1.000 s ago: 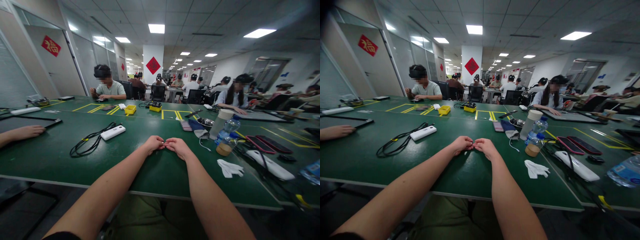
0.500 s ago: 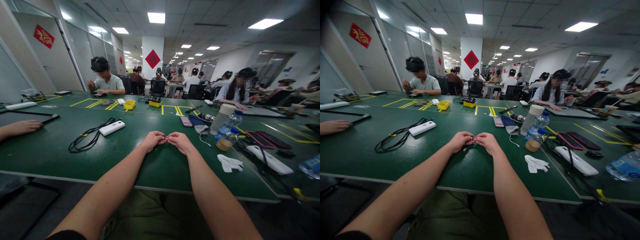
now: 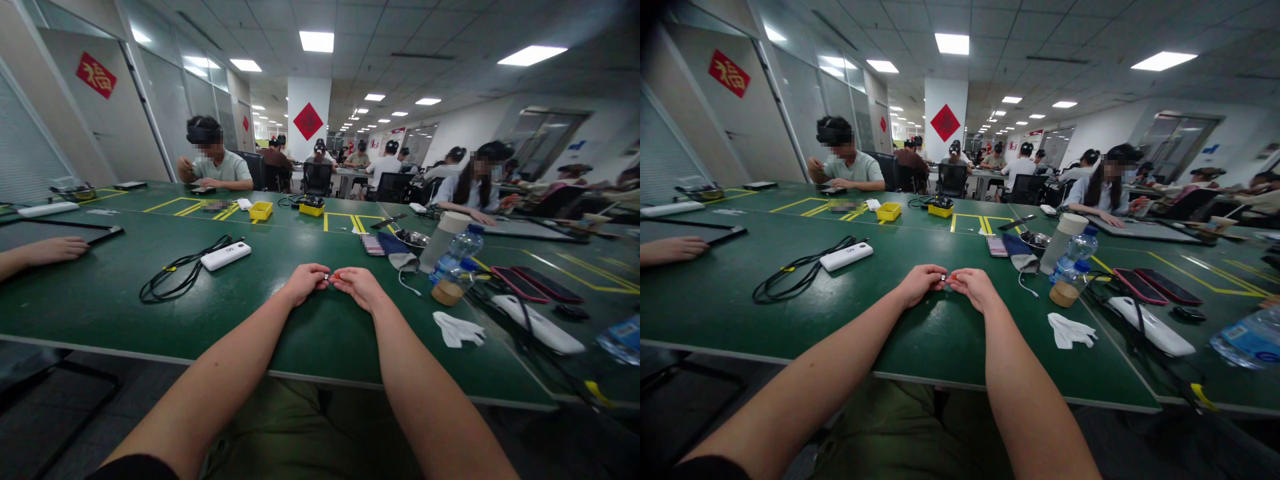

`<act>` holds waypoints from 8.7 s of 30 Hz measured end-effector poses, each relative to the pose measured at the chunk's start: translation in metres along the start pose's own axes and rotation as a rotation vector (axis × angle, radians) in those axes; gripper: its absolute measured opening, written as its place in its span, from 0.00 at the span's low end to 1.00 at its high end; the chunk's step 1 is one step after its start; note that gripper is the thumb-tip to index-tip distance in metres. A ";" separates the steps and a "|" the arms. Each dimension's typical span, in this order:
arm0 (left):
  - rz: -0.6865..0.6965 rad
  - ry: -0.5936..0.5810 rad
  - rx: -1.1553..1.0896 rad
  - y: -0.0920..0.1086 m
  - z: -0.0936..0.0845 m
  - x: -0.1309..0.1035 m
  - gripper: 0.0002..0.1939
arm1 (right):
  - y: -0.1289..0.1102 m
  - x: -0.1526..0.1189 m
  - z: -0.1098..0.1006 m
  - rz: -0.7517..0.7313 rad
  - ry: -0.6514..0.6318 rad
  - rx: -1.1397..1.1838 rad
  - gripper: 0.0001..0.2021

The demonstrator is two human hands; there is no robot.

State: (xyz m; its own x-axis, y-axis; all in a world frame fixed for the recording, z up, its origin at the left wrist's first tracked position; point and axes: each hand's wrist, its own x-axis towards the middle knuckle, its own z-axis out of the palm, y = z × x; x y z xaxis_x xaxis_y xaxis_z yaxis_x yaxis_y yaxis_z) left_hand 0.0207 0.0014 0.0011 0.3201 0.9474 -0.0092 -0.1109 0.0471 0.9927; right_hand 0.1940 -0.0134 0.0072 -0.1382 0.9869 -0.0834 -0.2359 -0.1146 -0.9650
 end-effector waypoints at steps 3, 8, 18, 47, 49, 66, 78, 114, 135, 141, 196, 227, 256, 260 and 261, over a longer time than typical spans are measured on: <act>-0.017 0.000 -0.027 0.001 0.000 0.000 0.11 | 0.001 0.001 0.000 -0.004 0.011 0.003 0.06; 0.003 -0.011 -0.011 0.002 0.000 -0.002 0.10 | 0.001 -0.001 0.001 -0.012 -0.008 -0.016 0.06; 0.025 -0.008 -0.007 -0.003 -0.001 0.002 0.09 | 0.002 -0.003 0.008 -0.056 -0.020 -0.035 0.06; 0.034 -0.058 -0.021 -0.001 -0.003 -0.002 0.13 | 0.005 0.001 0.003 -0.086 -0.048 0.002 0.10; 0.029 -0.044 -0.021 0.000 -0.001 -0.002 0.12 | 0.005 0.001 0.003 -0.074 -0.052 0.022 0.07; 0.030 -0.060 -0.093 0.002 0.000 -0.004 0.10 | 0.005 0.001 0.002 -0.074 -0.072 0.021 0.08; 0.032 -0.047 -0.134 0.001 0.000 -0.003 0.10 | 0.005 0.001 0.002 -0.080 -0.089 0.034 0.07; 0.208 0.022 0.161 -0.005 0.000 0.000 0.12 | 0.003 -0.001 0.013 -0.131 0.025 -0.133 0.06; 0.056 -0.027 -0.057 -0.001 0.000 0.000 0.11 | 0.000 0.000 0.007 -0.070 -0.031 0.001 0.06; 0.088 -0.057 -0.008 -0.004 -0.002 0.001 0.11 | 0.002 0.000 0.008 -0.084 -0.031 -0.017 0.07; 0.189 0.063 0.096 -0.005 -0.002 0.001 0.09 | 0.007 0.003 0.011 -0.126 0.061 -0.140 0.06; 0.176 0.034 -0.038 -0.002 -0.001 -0.001 0.12 | 0.009 0.006 0.006 -0.287 0.043 -0.214 0.14; 0.571 0.205 0.632 -0.004 -0.001 0.001 0.14 | 0.009 0.004 0.011 -0.438 -0.037 -0.503 0.10; 0.566 0.188 0.563 -0.006 -0.001 0.003 0.15 | 0.010 0.004 0.011 -0.447 -0.031 -0.510 0.10; 0.567 0.191 0.564 -0.006 -0.001 0.003 0.15 | 0.010 0.004 0.011 -0.450 -0.030 -0.508 0.09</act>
State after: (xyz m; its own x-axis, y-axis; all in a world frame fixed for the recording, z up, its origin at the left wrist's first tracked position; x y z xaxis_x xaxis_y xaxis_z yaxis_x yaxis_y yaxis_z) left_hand 0.0215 0.0046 -0.0052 0.1862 0.8195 0.5419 0.2979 -0.5727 0.7637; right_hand 0.1809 -0.0116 0.0004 -0.1609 0.9215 0.3534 0.2034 0.3814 -0.9017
